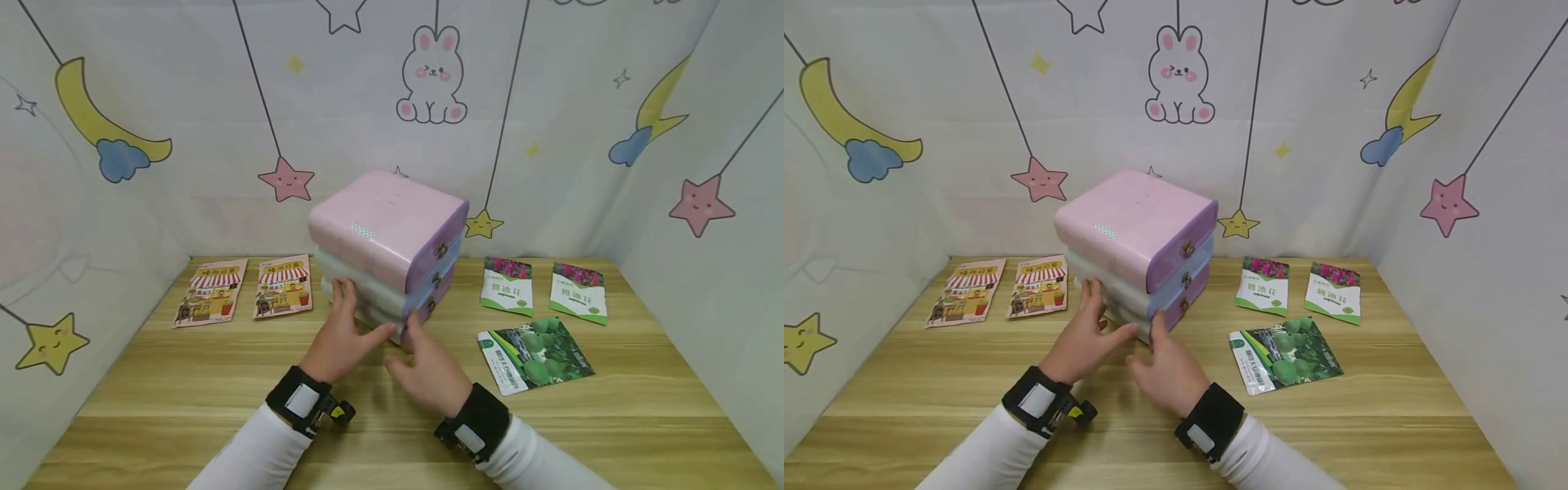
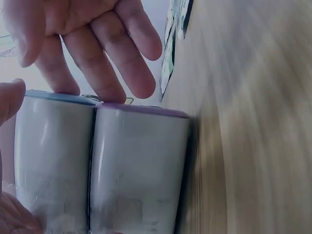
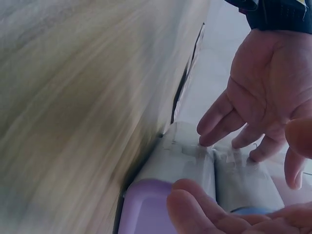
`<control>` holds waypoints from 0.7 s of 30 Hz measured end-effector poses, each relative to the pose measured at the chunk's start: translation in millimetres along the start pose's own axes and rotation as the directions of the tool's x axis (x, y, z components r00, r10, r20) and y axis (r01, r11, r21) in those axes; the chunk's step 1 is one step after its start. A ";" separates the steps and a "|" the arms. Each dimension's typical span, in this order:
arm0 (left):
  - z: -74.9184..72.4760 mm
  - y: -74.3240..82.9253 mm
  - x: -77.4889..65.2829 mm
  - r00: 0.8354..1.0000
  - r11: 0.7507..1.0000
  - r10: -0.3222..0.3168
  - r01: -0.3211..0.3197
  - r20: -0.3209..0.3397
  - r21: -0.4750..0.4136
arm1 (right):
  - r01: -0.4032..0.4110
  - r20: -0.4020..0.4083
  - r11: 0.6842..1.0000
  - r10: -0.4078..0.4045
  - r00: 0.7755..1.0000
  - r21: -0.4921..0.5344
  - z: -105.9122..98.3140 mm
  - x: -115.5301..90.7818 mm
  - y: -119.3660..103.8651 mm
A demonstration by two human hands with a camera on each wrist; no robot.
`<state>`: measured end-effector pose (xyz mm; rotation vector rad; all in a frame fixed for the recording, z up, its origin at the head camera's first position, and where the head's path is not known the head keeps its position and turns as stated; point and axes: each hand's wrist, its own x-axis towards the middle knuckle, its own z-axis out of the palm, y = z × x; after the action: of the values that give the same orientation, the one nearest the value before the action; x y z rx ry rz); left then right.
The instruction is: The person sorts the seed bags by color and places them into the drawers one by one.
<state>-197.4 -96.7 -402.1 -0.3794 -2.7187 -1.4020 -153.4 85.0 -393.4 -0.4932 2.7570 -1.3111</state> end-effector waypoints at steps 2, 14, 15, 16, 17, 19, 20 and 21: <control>0.7 2.5 1.2 1.000 1.000 -0.023 0.023 -0.010 0.007 | 0.002 0.028 1.000 -0.002 1.000 -0.007 0.6 0.1 0.0; 4.2 -6.4 17.2 0.994 0.999 -0.037 0.036 -0.103 -0.011 | -0.016 0.173 0.999 0.022 0.985 -0.039 1.4 5.9 7.7; 3.5 -7.8 18.3 0.994 0.999 -0.032 0.030 -0.106 -0.018 | -0.020 0.184 0.999 0.026 0.983 -0.035 -0.7 6.7 9.0; 2.7 -9.0 19.3 0.994 1.000 -0.025 0.022 -0.108 -0.022 | -0.023 0.188 0.999 0.028 0.982 -0.031 -3.4 7.6 10.4; 1.9 -10.1 20.2 0.994 0.999 -0.019 0.016 -0.107 -0.031 | -0.031 0.183 0.999 0.035 0.982 -0.025 -6.8 8.9 11.7; -0.1 -11.6 21.2 0.995 0.999 -0.014 0.010 -0.098 -0.044 | -0.039 0.119 0.999 0.042 0.992 -0.028 -15.6 12.3 14.5; -0.9 -12.3 21.5 0.996 0.998 -0.014 0.009 -0.088 -0.058 | -0.047 0.061 0.998 0.049 0.997 -0.030 -21.1 14.2 15.7; -1.5 -13.2 21.8 0.997 0.998 -0.013 0.008 -0.077 -0.069 | -0.058 -0.015 0.998 0.058 0.998 -0.037 -27.0 16.2 17.8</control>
<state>-221.8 -101.1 -408.1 -0.3084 -2.6209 -1.4829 -178.2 110.7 -388.3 -0.4046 2.7893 -1.2578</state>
